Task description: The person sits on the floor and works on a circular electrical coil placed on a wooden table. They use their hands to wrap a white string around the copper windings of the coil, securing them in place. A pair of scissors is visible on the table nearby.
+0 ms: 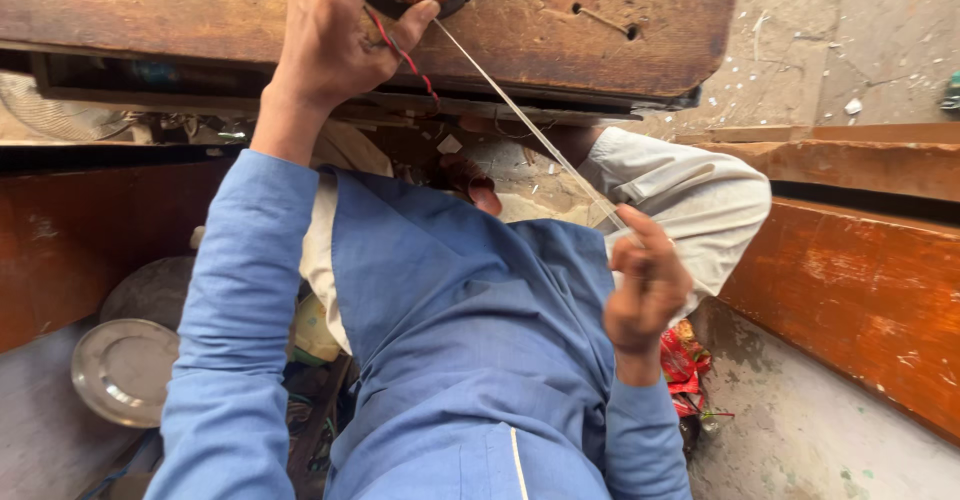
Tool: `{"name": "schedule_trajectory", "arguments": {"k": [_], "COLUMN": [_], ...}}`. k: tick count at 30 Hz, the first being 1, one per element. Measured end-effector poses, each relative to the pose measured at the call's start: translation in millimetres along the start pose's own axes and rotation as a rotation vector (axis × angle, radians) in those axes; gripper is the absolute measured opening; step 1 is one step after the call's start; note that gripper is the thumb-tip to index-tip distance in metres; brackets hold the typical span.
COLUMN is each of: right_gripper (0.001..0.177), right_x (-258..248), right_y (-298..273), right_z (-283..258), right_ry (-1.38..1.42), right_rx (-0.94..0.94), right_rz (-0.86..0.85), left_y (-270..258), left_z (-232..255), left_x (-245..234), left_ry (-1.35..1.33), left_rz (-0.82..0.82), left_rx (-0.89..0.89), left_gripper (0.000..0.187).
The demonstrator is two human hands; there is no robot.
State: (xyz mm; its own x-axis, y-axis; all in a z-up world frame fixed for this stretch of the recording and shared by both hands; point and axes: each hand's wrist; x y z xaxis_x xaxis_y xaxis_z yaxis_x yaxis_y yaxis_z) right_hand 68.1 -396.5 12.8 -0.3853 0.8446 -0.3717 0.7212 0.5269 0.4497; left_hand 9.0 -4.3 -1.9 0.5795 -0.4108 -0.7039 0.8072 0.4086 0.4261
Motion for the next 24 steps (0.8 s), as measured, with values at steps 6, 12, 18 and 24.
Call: {"name": "schedule_trajectory", "arguments": {"k": [6,12,18,24], "right_gripper": [0.027,0.025,0.024,0.036], "right_x": [-31,-62,67,101], "right_y": [13,72,126,168], "right_z": [-5,-22,30,4], "right_ry": [0.437,0.705,-0.103,-0.187], "right_rx": [-0.071,0.091,-0.189,-0.192], "right_rz": [0.317,0.464,-0.391,-0.657], "left_y": [-4,-1,5,1], "left_z": [0,-2,4,-1], "left_x": [2,2,-3,-2], "left_ry": [-0.127,-0.047,0.030,0.056], "left_rz": [-0.023,0.004,-0.002,-0.005], "left_rx": [-0.052,-0.009,-0.004,0.017], "left_gripper": [0.017,0.017,0.018,0.026]}}
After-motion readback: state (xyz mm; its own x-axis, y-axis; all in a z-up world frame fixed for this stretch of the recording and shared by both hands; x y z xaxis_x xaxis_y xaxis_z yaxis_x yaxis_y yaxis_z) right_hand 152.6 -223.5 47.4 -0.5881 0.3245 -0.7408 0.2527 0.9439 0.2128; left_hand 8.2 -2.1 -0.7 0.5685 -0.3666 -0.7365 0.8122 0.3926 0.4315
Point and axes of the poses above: each hand's wrist, its own y-axis towards the middle knuckle, its own x-axis out of the palm, z = x × y, and after that the axes turned 14 degrees about -x, right-handed
